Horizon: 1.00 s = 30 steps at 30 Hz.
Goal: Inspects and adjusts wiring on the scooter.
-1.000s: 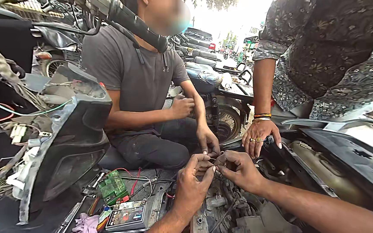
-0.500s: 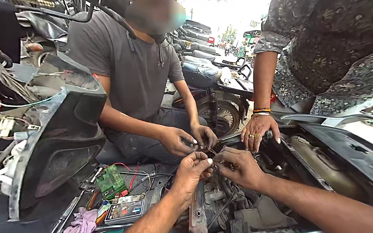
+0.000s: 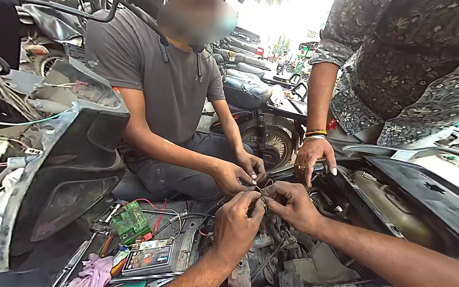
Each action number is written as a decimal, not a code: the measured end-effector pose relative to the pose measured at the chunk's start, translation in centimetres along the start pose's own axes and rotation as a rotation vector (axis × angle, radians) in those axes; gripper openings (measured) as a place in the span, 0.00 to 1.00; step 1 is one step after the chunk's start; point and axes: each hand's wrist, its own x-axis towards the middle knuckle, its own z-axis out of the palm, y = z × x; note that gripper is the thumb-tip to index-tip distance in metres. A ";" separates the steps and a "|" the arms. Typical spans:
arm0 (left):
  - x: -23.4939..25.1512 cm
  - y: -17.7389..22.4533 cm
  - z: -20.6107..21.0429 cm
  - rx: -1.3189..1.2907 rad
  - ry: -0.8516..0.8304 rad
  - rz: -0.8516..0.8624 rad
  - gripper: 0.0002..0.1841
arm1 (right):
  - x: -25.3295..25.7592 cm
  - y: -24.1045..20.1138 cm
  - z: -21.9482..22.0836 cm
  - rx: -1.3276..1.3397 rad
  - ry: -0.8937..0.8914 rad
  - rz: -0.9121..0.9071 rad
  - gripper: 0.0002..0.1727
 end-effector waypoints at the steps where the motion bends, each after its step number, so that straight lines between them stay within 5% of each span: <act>1: 0.1 -0.1 -0.1 0.054 -0.008 0.032 0.09 | 0.0 0.0 -0.1 -0.040 -0.005 -0.018 0.04; 5: 0.9 0.2 -1.0 0.249 -0.096 0.168 0.12 | 0.1 -0.3 -0.6 -0.356 -0.013 -0.196 0.07; 8: 1.4 0.9 -2.0 0.261 -0.283 0.096 0.13 | 0.0 -0.7 -1.2 -0.652 -0.019 -0.455 0.09; 11: 2.8 1.1 -3.8 -0.213 -0.635 -0.266 0.12 | -0.3 -1.0 -1.8 -0.791 -0.059 -0.674 0.09; 14: 3.9 0.9 -5.3 -0.761 -0.799 -0.559 0.12 | -0.3 -1.4 -2.6 -0.733 -0.105 -0.720 0.11; 22: 3.5 0.1 -3.5 -1.259 -0.797 -0.739 0.07 | 0.0 -1.8 -4.2 -0.719 -0.050 -0.730 0.10; 30: 3.2 0.5 -2.3 -1.211 -0.667 -0.686 0.08 | -0.4 -1.7 -5.2 -0.834 -0.090 -0.775 0.10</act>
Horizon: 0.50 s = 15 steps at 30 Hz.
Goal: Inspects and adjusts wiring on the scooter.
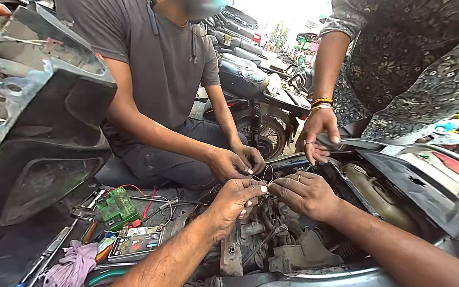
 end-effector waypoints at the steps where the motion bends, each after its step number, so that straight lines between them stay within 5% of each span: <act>1: 0.0 0.0 0.1 0.033 0.023 0.023 0.08 | 0.0 0.0 0.1 -0.001 -0.001 0.008 0.10; 5: 0.1 -0.8 0.8 0.233 0.118 0.170 0.11 | 0.0 -0.1 0.6 0.075 0.035 0.129 0.10; 8: 0.6 -1.8 1.0 0.448 0.035 0.257 0.17 | -0.6 -0.1 0.8 0.098 0.031 0.184 0.12; 12: 1.2 -2.2 0.5 1.007 0.044 0.336 0.16 | -1.2 -0.8 0.0 -0.011 -0.082 0.157 0.12; 15: 1.2 -2.5 0.9 1.307 0.130 0.478 0.16 | -1.0 -2.9 0.2 0.148 -0.115 0.510 0.10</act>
